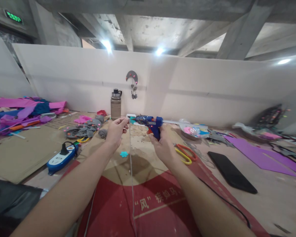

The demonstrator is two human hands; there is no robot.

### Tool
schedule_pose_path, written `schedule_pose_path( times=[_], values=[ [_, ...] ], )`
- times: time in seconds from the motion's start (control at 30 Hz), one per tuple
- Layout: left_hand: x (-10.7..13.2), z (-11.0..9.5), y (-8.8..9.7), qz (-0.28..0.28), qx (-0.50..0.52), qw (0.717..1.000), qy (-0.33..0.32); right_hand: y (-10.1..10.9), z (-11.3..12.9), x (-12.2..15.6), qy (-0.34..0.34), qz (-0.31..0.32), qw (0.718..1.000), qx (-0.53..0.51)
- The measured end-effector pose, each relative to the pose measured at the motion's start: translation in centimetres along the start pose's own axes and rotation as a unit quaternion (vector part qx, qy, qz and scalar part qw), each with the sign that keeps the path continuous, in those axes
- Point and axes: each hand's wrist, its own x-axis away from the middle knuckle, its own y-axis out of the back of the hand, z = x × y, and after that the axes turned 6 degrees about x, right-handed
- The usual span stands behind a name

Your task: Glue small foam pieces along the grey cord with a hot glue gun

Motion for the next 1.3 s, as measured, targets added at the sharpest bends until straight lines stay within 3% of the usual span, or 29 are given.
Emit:
schedule_pose_path(
  times=[0.47,1.3],
  values=[
    [0.37,0.31,-0.30,0.010,-0.043,0.999,-0.023,-0.08,-0.02,-0.01,0.020,-0.002,1.000,0.018],
    [0.36,0.12,-0.32,0.008,-0.027,1.000,-0.012,0.19,0.26,0.08,0.031,0.002,0.999,0.022]
  ],
)
